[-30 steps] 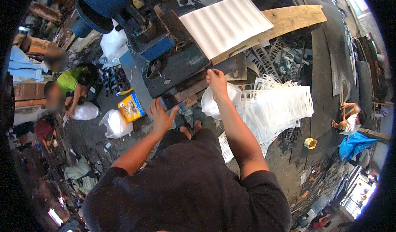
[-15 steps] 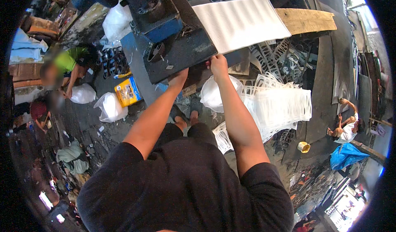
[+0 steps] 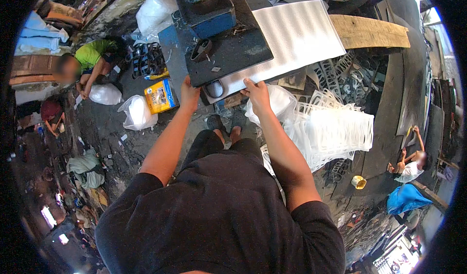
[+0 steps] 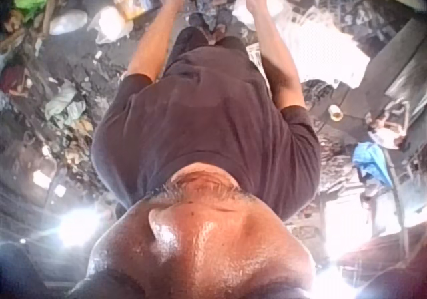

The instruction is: The person places white foam sheets onto a hydraulic press, operates the press to cut shapes, removes the cut pieces, and stacks them. The person repeats this process multiple times, handling the sheets and cut pieces by hand.

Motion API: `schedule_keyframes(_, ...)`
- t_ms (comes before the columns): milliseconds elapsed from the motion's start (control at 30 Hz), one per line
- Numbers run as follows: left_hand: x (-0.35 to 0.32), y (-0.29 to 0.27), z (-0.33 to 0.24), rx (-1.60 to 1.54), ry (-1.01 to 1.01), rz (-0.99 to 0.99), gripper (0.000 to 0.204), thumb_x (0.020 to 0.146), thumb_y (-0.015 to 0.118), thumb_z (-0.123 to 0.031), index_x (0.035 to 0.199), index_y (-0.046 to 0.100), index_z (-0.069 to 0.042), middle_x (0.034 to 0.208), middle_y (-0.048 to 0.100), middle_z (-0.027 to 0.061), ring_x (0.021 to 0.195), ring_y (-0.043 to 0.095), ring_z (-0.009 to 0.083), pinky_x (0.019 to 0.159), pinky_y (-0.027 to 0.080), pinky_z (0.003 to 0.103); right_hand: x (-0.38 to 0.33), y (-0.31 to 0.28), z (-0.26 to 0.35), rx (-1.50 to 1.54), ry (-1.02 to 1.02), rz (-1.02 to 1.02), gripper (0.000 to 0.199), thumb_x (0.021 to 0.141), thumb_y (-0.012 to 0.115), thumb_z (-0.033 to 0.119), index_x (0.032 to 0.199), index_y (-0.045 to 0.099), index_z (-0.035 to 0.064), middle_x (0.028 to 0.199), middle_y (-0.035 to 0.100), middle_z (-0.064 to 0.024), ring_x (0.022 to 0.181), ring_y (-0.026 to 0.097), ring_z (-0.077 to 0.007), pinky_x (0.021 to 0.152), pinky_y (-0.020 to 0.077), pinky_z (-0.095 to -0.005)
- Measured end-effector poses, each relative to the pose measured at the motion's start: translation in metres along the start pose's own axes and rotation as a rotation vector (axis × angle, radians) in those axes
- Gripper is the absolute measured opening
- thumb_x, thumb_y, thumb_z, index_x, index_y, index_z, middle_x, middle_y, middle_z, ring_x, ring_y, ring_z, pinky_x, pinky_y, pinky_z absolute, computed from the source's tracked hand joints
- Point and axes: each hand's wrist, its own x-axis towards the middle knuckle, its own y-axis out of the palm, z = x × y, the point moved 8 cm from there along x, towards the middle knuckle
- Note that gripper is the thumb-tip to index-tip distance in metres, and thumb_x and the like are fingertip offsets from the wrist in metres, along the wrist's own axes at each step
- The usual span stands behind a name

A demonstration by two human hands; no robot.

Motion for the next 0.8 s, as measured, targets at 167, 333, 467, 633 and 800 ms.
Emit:
schedule_keyframes(167,0.018,-0.034,0.027,-0.142,-0.306,-0.002,0.040,0.086,0.069,-0.021,0.119,0.057,-0.001,0.103,0.062,0.0075,0.090,0.059,0.0158,0.078,0.047,0.028,-0.002,0.031,-0.010,-0.064,0.007,0.137,0.025,0.096,0.062,0.015,0.109,0.055,-0.0050,0.103,0.061,-0.0102,0.091,0.061,-0.0188,0.079,0.0555,-0.0341)
schedule_keyframes(333,0.016,-0.061,0.028,-0.028,-0.470,-0.257,0.069,0.078,0.078,-0.046,0.123,0.054,-0.001,0.107,0.061,0.0111,0.092,0.059,0.0216,0.083,0.045,0.034,-0.022,0.062,-0.021,-0.043,0.035,0.121,0.028,0.096,0.062,0.018,0.112,0.054,-0.0031,0.105,0.062,-0.0107,0.090,0.063,-0.0202,0.078,0.0556,-0.0344)
schedule_keyframes(467,0.011,-0.058,-0.007,0.147,-0.413,-0.299,0.119,0.069,0.078,-0.065,0.138,0.030,0.020,0.136,0.045,0.0316,0.126,0.047,0.0362,0.102,0.040,0.049,-0.025,0.064,-0.026,0.100,0.095,0.031,0.032,0.097,0.060,0.024,0.113,0.055,-0.0036,0.105,0.062,-0.0120,0.085,0.063,-0.0206,0.071,0.0566,-0.0331)
schedule_keyframes(633,0.018,-0.057,0.007,-0.436,-0.483,0.020,0.081,0.084,0.067,-0.060,0.129,0.050,0.005,0.106,0.065,0.0133,0.088,0.066,0.0231,0.074,0.056,0.038,-0.013,0.057,-0.038,0.118,0.090,-0.085,0.030,0.097,0.061,0.027,0.107,0.056,-0.0007,0.096,0.062,-0.0100,0.079,0.062,-0.0199,0.066,0.0566,-0.0335)
schedule_keyframes(800,0.013,-0.090,0.000,-0.590,-0.401,0.246,0.070,0.090,0.056,-0.063,0.126,0.054,-0.003,0.096,0.065,0.0081,0.082,0.065,0.0199,0.070,0.057,0.035,-0.016,0.062,-0.042,0.155,0.174,-0.030,0.028,0.098,0.059,0.030,0.102,0.059,0.0017,0.090,0.065,-0.0105,0.074,0.065,-0.0205,0.067,0.0557,-0.0343)
